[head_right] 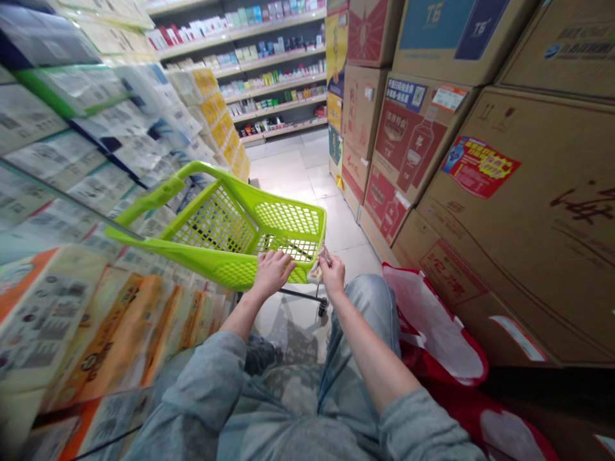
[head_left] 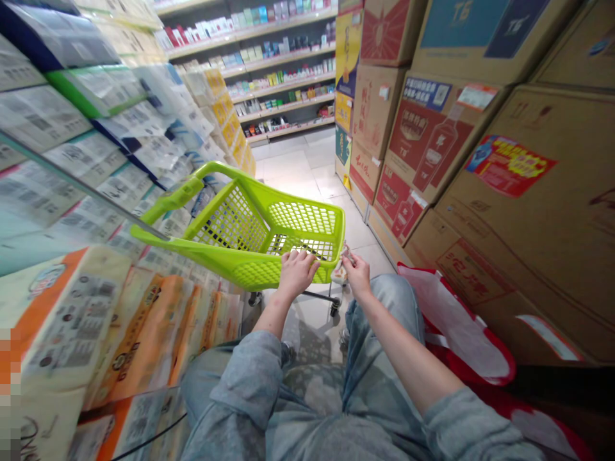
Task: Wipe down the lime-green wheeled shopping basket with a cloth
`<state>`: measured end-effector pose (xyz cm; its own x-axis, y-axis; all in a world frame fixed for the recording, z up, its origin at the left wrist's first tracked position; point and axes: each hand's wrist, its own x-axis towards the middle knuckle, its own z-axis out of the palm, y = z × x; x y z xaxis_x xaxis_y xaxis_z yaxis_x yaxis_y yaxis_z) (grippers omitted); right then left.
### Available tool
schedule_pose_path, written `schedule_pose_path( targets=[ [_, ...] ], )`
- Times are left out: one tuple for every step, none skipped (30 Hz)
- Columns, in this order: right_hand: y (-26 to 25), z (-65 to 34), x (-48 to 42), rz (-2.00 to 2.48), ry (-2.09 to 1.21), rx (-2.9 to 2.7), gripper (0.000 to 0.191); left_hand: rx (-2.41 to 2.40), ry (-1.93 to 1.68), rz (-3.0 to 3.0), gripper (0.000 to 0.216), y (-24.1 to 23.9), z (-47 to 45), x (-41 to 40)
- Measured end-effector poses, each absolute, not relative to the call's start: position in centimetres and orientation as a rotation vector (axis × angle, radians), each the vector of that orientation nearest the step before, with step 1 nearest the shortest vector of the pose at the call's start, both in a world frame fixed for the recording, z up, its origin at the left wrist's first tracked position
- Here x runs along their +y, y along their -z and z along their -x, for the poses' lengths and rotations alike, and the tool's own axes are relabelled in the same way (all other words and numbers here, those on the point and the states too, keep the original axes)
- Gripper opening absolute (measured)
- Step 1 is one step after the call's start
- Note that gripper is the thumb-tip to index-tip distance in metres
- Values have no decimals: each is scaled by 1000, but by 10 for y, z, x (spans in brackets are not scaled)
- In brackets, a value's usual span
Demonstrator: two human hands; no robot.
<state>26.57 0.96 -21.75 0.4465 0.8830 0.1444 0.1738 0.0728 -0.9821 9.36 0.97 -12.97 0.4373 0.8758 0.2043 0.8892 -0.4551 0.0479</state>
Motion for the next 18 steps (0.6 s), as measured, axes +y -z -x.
schedule_pose_path(
  targets=[
    [218,-262,3,1413,-692,-1007,33,-1599,309,2598,30,130,-94,10],
    [219,-258,-3,1408,-682,-1005,33,-1591,310,2593,30,130,-94,10],
    [221,-254,-9,1406,-667,-1002,32,-1584,312,2589,30,130,-94,10],
    [222,-251,-13,1409,-650,-997,31,-1576,313,2587,30,130,-94,10],
    [223,-249,-15,1412,-635,-992,31,-1571,313,2587,30,130,-94,10],
    [224,-249,-14,1415,-623,-988,32,-1569,312,2588,30,130,-93,9],
    [224,-251,-10,1419,-614,-982,32,-1570,311,2589,30,130,-93,9],
    [224,-255,-3,1425,-606,-978,33,-1574,311,2591,30,130,-93,8],
    [224,-260,7,1432,-599,-976,33,-1578,311,2593,30,130,-93,7],
    [223,-266,18,1443,-594,-975,32,-1580,311,2597,30,130,-93,7],
    [221,-273,31,1458,-592,-977,32,-1579,313,2600,30,129,-92,6],
    [218,-281,44,1472,-599,-978,31,-1577,315,2600,30,129,-92,5],
    [215,-287,57,1486,-628,-973,30,-1573,317,2599,30,129,-93,4],
    [211,-293,68,1490,-672,-973,29,-1569,320,2598,30,129,-93,4],
    [208,-297,77,1486,-710,-974,28,-1565,322,2597,30,129,-93,3],
    [205,-300,84,1480,-741,-971,28,-1564,325,2597,30,129,-93,3],
    [203,-301,87,1475,-760,-971,28,-1566,329,2596,30,130,-94,3],
    [202,-301,87,1472,-766,-971,28,-1571,332,2596,29,130,-94,3]
  ],
)
